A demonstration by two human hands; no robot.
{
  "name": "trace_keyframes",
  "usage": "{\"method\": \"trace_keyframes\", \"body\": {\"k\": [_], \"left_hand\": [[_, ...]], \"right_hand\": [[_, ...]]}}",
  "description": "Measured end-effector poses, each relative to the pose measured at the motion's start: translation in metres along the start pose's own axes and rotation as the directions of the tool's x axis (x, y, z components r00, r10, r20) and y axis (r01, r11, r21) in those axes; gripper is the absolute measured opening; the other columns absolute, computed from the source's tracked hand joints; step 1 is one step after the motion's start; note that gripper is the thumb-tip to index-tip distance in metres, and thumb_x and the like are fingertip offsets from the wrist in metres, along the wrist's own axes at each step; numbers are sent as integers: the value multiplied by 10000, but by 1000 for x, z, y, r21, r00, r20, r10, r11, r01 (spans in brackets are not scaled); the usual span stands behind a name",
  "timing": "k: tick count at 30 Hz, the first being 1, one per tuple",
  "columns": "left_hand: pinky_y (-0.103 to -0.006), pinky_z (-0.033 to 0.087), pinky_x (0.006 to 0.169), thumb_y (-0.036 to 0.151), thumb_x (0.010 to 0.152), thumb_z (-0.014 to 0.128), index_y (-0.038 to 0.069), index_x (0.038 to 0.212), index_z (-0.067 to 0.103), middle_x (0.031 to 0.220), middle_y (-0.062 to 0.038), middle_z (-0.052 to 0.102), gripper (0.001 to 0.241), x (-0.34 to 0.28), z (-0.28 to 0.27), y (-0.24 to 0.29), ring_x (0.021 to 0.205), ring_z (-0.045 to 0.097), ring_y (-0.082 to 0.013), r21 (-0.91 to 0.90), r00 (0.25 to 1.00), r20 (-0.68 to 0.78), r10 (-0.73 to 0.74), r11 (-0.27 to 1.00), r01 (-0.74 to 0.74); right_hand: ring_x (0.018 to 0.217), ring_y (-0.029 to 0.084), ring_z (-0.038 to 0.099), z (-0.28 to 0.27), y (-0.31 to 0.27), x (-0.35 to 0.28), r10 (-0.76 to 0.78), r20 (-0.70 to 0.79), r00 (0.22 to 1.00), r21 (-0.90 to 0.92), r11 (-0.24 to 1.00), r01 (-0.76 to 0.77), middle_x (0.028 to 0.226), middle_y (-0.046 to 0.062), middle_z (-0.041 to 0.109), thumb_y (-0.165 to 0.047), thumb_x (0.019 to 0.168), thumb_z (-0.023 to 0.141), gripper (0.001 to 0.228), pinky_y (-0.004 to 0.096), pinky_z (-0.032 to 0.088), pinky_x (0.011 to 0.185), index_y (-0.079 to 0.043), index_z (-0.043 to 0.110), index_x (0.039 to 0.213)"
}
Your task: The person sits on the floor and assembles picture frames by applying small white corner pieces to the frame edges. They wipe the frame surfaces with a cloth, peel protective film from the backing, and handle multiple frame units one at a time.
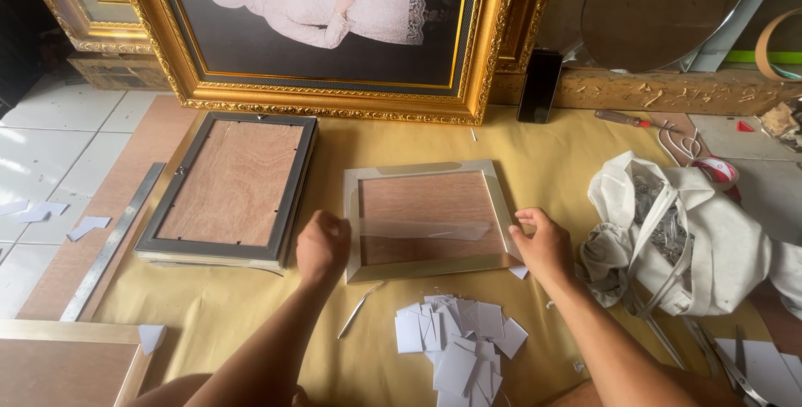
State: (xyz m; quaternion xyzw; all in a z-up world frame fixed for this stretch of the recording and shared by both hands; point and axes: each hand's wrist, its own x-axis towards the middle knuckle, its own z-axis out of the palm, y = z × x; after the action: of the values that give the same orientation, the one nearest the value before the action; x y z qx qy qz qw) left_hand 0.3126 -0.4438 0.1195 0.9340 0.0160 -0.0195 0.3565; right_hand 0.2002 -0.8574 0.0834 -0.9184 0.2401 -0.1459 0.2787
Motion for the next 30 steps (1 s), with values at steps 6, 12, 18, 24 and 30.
{"method": "trace_keyframes", "body": {"k": [6, 12, 18, 24, 30], "left_hand": [[-567, 632, 976, 399, 884, 710, 167, 1072, 792, 1018, -148, 834, 310, 16, 22, -39, 1128, 815, -421, -67, 908, -2, -419, 906, 418], [-499, 615, 682, 196, 656, 723, 176, 559, 775, 620, -172, 722, 112, 24, 45, -66, 769, 816, -466, 65, 975, 19, -223, 973, 221], [-518, 664, 919, 172, 699, 959, 97, 1160, 837, 1041, -204, 846, 483, -19, -9, -25, 1079, 827, -419, -68, 953, 88, -290, 953, 296], [-459, 673, 749, 52, 660, 861, -13, 1318, 802, 931, -256, 819, 664, -2, 3, -35, 750, 850, -388, -297, 909, 171, -380, 860, 415], [-479, 698, 793, 60, 705, 918, -46, 1273, 845, 942, -306, 816, 582, 9, 32, -43, 833, 848, -429, -432, 870, 312, -382, 759, 488]], "right_hand": [[1104, 274, 842, -14, 11, -1, 258, 142, 956, -84, 965, -248, 1184, -24, 885, -487, 957, 788, 420, 431, 684, 913, -344, 786, 1352], [762, 227, 867, -31, -5, -14, 272, 180, 945, -19, 962, -273, 955, 82, 902, -379, 911, 824, 441, 333, 691, 688, -213, 844, 1318], [1109, 306, 850, -37, -28, -23, 227, 157, 961, -73, 973, -218, 1115, 1, 911, -387, 875, 842, 521, 462, 681, 953, -274, 811, 1382], [1070, 298, 851, -39, -45, -27, 204, 98, 974, -10, 979, -205, 1080, -15, 906, -334, 887, 844, 491, 464, 681, 939, -244, 799, 1367], [678, 222, 833, -38, -61, -32, 270, 195, 943, 312, 894, -320, 1121, 118, 882, -264, 812, 929, 642, 292, 675, 571, -137, 761, 1418]]}}
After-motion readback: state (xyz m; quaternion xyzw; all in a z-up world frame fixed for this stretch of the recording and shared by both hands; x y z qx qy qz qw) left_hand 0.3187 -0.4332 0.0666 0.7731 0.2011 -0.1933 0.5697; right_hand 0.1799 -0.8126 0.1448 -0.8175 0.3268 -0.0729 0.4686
